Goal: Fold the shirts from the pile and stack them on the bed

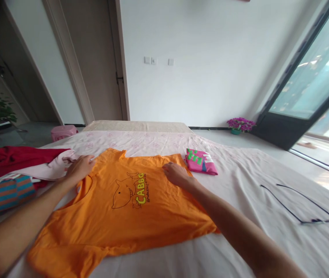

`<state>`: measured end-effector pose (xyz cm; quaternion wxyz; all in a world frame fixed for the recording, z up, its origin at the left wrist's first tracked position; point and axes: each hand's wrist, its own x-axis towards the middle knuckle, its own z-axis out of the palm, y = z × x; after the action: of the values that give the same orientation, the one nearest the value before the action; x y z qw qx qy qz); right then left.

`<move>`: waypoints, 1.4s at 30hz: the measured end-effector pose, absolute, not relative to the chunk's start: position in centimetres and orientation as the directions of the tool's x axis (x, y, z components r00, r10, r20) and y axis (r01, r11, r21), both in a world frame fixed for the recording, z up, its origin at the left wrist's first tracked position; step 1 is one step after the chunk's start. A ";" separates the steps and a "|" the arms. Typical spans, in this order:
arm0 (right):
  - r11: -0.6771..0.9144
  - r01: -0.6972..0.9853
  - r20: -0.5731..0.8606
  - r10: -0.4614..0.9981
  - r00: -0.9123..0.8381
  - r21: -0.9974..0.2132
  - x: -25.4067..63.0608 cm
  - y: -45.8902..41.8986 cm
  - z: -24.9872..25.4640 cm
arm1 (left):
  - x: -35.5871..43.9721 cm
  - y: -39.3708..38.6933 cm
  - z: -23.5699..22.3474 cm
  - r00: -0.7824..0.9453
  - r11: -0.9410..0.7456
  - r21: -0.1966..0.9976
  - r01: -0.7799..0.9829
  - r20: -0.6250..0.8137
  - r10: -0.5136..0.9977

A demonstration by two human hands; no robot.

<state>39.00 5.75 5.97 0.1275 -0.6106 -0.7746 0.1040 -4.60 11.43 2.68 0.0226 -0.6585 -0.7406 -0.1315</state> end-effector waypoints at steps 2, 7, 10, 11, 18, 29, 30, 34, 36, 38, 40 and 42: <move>0.189 0.961 0.100 0.980 -0.172 -0.202 39.4 8.3 6.3 | -3.9 12.2 2.6 -0.199 0.172 0.171 0.970 0.159 0.967; 0.109 0.993 0.137 0.985 -0.103 -0.036 40.4 13.9 5.4 | -4.1 13.1 1.9 -0.358 0.338 0.178 0.924 0.097 0.929; 0.103 0.995 0.141 0.985 -0.102 -0.005 41.0 16.1 4.5 | -4.3 13.1 1.4 -0.356 0.335 0.212 0.918 0.068 0.932; 0.099 0.995 0.133 0.986 -0.098 0.002 41.2 16.6 4.3 | -4.4 13.0 1.3 -0.347 0.325 0.216 0.921 0.072 0.935; 0.062 0.998 0.122 0.990 -0.066 0.032 42.1 18.4 4.3 | -5.7 14.3 2.6 -0.262 0.225 0.161 0.961 0.266 0.928; 0.140 0.988 0.304 0.940 -0.153 0.065 36.4 17.0 3.8 | -1.4 13.3 3.2 -0.064 0.053 0.038 0.998 0.433 0.899; 0.179 0.983 0.290 0.940 -0.181 0.033 35.2 16.0 3.4 | -0.3 12.8 2.8 0.002 -0.035 0.068 0.997 0.436 0.900; 0.313 0.944 0.086 0.948 -0.305 -0.104 31.6 12.0 1.9 | 2.8 10.4 0.4 0.216 -0.275 0.118 0.954 0.365 0.905; 0.321 0.936 0.001 0.946 -0.324 -0.144 31.4 10.6 1.3 | 2.8 9.2 -0.8 0.250 -0.288 0.093 0.953 0.295 0.922; 0.286 0.947 -0.045 0.955 -0.295 -0.145 32.3 9.8 1.1 | 1.9 8.2 -1.7 0.254 -0.278 0.065 0.958 0.251 0.934; 0.229 0.966 -0.057 0.970 -0.237 -0.122 33.9 9.4 1.1 | 0.4 7.5 -2.1 0.250 -0.266 0.038 0.963 0.235 0.939; 0.177 0.980 -0.057 0.982 -0.183 -0.091 35.8 9.1 1.2 | -1.2 6.9 -2.2 0.244 -0.253 0.009 0.968 0.234 0.941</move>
<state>35.83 9.11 1.22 0.0072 -0.6393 -0.7671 0.0534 -1.17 6.92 -2.22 0.0686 -0.7856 -0.6075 -0.0958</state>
